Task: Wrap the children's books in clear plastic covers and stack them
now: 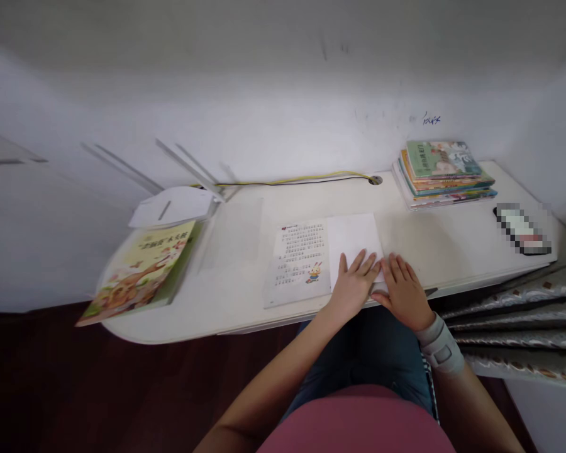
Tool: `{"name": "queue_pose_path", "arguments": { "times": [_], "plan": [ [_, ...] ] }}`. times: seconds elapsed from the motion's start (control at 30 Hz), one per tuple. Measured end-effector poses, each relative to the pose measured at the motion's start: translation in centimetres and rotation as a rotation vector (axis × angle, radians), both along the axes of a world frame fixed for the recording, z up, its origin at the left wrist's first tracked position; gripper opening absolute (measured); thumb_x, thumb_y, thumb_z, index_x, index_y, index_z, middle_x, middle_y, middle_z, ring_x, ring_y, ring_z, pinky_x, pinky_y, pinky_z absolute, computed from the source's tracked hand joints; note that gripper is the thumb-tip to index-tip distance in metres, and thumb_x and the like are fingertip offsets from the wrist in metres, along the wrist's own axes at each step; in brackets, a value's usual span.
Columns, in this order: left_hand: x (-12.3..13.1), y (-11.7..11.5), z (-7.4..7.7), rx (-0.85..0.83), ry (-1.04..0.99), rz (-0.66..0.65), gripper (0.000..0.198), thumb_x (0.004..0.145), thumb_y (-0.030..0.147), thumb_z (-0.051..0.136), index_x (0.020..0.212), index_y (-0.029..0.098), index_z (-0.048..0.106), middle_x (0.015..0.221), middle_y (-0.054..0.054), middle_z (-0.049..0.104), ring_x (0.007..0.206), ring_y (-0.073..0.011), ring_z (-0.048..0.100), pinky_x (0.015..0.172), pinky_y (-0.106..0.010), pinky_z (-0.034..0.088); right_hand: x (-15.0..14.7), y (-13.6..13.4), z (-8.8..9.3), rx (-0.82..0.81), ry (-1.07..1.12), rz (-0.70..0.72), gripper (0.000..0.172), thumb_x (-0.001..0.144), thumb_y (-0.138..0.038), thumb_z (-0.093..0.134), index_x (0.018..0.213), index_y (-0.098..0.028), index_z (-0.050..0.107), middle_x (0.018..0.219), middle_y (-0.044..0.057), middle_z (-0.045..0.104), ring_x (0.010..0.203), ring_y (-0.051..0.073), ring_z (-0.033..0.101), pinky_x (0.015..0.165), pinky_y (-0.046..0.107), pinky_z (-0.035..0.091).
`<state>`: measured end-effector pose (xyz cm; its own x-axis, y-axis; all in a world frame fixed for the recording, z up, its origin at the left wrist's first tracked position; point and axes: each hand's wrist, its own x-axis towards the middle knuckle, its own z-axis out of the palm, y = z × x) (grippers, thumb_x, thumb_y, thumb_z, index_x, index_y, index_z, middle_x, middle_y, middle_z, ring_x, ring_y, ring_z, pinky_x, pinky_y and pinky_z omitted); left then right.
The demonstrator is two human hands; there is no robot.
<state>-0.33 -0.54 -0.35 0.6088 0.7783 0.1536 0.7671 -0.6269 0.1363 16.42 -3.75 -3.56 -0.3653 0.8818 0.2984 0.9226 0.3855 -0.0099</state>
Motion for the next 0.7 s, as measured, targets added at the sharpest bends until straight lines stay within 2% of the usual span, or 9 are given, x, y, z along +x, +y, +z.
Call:
{"name": "queue_pose_path", "arguments": {
  "times": [0.17,0.33,0.43,0.53,0.6,0.7],
  "plan": [
    [-0.3,-0.1,-0.2,0.013,-0.011,-0.053,0.046,0.092,0.025,0.044,0.137,0.017,0.042,0.142,-0.015,0.045,0.136,-0.0276,0.034,0.107,-0.065,0.021,0.0,0.0,-0.1,0.014,0.011,0.008,0.082,0.089,-0.062,0.031,0.144,-0.002,0.026,0.143,0.025,0.039,0.136,0.032,0.029,0.106,0.048,0.031],
    [-0.1,0.0,-0.5,-0.025,-0.037,-0.089,0.045,0.093,0.024,0.039,0.137,0.015,0.041,0.142,-0.015,0.044,0.135,-0.025,0.036,0.11,-0.062,0.016,-0.1,0.1,0.0,0.021,0.003,0.003,0.08,0.088,-0.063,0.032,0.141,-0.002,0.033,0.143,0.024,0.04,0.135,0.032,0.032,0.106,0.048,0.031],
    [-0.4,0.1,-0.2,-0.065,-0.069,-0.157,0.047,0.094,0.022,0.038,0.14,0.014,0.036,0.144,-0.015,0.042,0.138,-0.0224,0.031,0.112,-0.058,0.014,-0.1,0.0,-0.2,0.024,0.006,-0.018,0.078,0.089,-0.062,0.033,0.14,-0.003,0.035,0.142,0.025,0.04,0.135,0.033,0.032,0.106,0.049,0.031],
    [-2.3,0.6,0.3,-0.07,-0.139,-0.212,0.054,0.094,0.03,0.04,0.144,0.017,0.027,0.149,-0.012,0.034,0.141,-0.0198,0.021,0.114,-0.049,0.017,0.0,-0.3,-0.3,0.024,0.008,-0.038,0.077,0.089,-0.062,0.032,0.138,-0.003,0.037,0.142,0.026,0.04,0.135,0.033,0.033,0.105,0.05,0.031],
    [-4.6,1.4,0.4,-0.033,-0.199,-0.082,0.055,0.094,0.038,0.038,0.145,0.019,0.027,0.15,-0.013,0.031,0.142,-0.0221,0.018,0.113,-0.05,0.02,0.0,-0.4,-0.1,0.032,0.003,-0.046,0.077,0.089,-0.062,0.03,0.137,-0.003,0.039,0.142,0.026,0.04,0.135,0.034,0.033,0.106,0.051,0.029],
    [-8.9,2.9,-0.3,0.012,-0.251,0.283,0.054,0.094,0.042,0.036,0.139,0.011,0.036,0.147,-0.02,0.034,0.14,-0.0305,0.022,0.109,-0.055,0.026,-1.0,0.0,1.4,0.041,0.003,-0.021,0.079,0.088,-0.064,0.03,0.138,-0.003,0.039,0.144,0.025,0.037,0.135,0.034,0.031,0.107,0.051,0.027]
  ]
}}
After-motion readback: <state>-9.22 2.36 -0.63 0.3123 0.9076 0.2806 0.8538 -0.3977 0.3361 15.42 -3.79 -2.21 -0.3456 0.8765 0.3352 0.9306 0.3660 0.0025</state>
